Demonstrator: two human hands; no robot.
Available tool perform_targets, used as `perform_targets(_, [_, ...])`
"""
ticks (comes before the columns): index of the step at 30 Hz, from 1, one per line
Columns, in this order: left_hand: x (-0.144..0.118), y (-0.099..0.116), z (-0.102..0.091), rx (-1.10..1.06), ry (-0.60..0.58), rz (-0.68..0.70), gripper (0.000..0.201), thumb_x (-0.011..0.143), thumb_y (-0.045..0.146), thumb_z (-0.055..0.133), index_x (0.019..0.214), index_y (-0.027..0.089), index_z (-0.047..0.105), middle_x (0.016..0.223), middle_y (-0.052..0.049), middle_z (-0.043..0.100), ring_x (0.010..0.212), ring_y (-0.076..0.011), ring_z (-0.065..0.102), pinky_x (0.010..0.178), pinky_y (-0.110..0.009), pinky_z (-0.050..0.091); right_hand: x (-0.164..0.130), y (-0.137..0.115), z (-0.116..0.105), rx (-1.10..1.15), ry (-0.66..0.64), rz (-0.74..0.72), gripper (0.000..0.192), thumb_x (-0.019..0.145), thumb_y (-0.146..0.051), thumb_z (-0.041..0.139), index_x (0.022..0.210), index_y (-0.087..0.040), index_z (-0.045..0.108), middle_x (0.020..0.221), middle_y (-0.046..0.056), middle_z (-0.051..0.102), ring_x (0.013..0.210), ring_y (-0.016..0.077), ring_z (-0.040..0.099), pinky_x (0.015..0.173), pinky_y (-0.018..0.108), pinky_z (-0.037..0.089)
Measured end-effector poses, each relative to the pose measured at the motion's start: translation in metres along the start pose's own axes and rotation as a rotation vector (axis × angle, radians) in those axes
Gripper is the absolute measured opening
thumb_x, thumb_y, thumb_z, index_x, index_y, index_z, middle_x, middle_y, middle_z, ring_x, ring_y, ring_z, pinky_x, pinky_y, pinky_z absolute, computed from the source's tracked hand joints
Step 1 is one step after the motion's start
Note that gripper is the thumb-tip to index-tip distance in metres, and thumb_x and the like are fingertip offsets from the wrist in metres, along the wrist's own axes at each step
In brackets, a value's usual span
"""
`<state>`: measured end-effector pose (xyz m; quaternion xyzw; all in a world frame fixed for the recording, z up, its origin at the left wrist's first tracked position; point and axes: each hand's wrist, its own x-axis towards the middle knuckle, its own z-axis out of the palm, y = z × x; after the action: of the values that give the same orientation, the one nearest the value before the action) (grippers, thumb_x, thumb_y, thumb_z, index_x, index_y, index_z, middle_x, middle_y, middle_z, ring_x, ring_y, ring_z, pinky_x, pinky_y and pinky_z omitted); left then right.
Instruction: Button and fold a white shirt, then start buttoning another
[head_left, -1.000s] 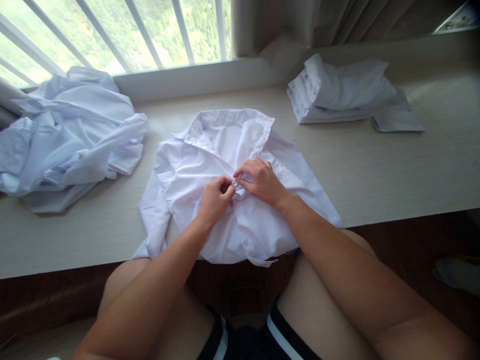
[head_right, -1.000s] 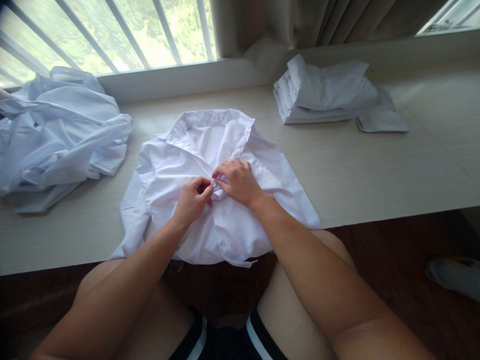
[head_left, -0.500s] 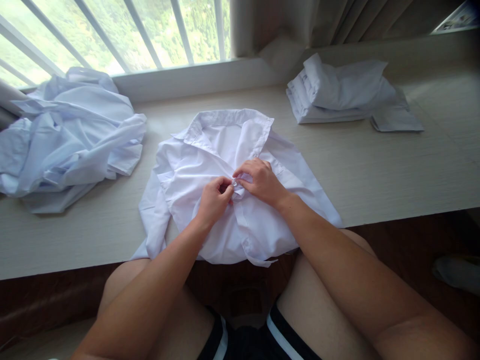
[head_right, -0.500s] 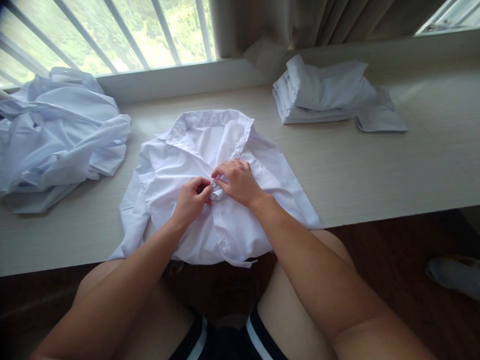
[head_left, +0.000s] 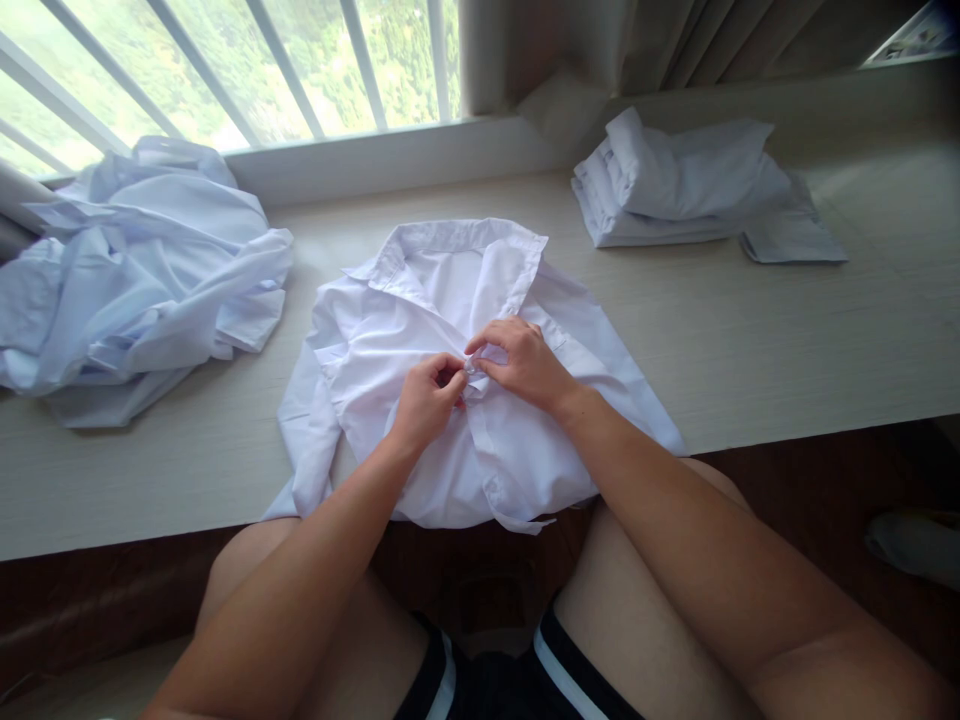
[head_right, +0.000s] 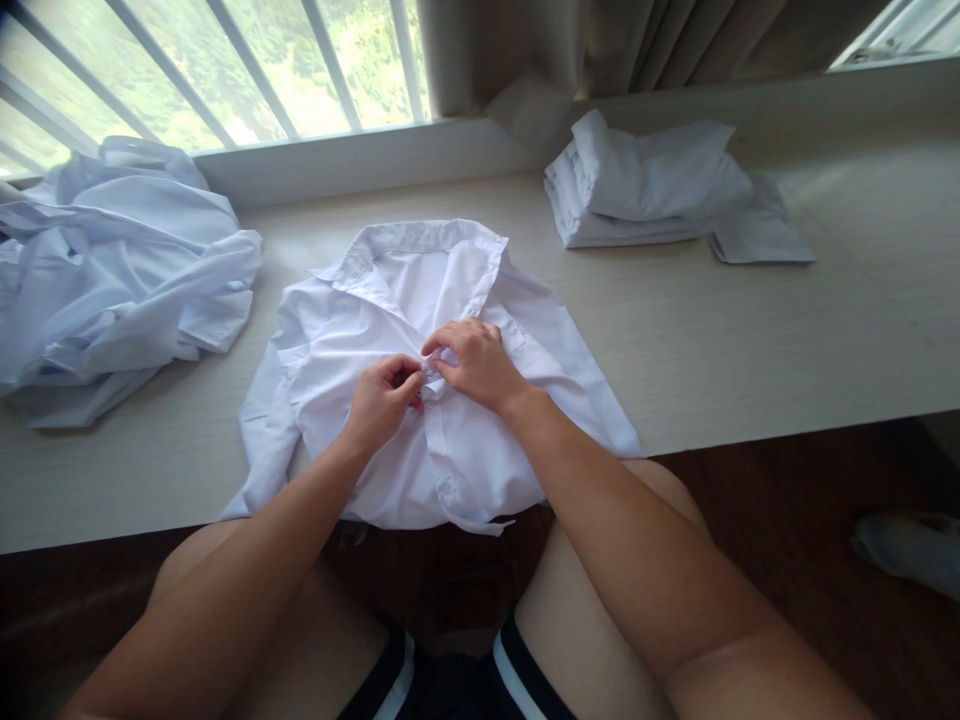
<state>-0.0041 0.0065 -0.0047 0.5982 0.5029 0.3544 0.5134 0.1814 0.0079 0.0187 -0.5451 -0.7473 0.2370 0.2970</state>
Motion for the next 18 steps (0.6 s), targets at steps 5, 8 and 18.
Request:
perform_targets(5, [0.0018,-0.0017,-0.0015,-0.035,-0.028,-0.015,0.014,0.084,0.030,0.068,0.084,0.017,0.070,0.069,0.001,0.064,0.054,-0.0114,0.061,0.052,-0.022,0.051,-0.0002,-0.0002,0.0001,0.024,0.006,0.005,0.014,0.090,-0.020,0.066,0.101,-0.024,0.074,0.110,0.002,0.074,0.113,0.0252,0.061,0.106,0.042,0.038])
perform_targets(8, [0.0023,-0.0023,-0.0025,-0.037,-0.033,-0.012,0.014,0.084,0.031,0.069,0.083,0.017,0.070,0.069,0.001,0.064,0.053,-0.0112,0.061,0.052,-0.021,0.051,-0.0005,0.0001,0.0005,0.033,0.016,-0.002,0.015,0.089,-0.019,0.067,0.101,-0.024,0.074,0.109,0.001,0.074,0.112,0.0245,0.061,0.105,0.041,0.038])
perform_targets(18, [0.0026,-0.0027,-0.0013,-0.088,-0.015,-0.015,0.017,0.086,0.034,0.071,0.085,0.018,0.068,0.070,0.002,0.063,0.052,-0.0099,0.059,0.049,-0.021,0.051,-0.0003,-0.0005,0.0023,0.009,0.080,0.011,0.009,0.092,-0.022,0.066,0.099,-0.023,0.070,0.110,0.003,0.071,0.111,0.0249,0.060,0.103,0.040,0.040])
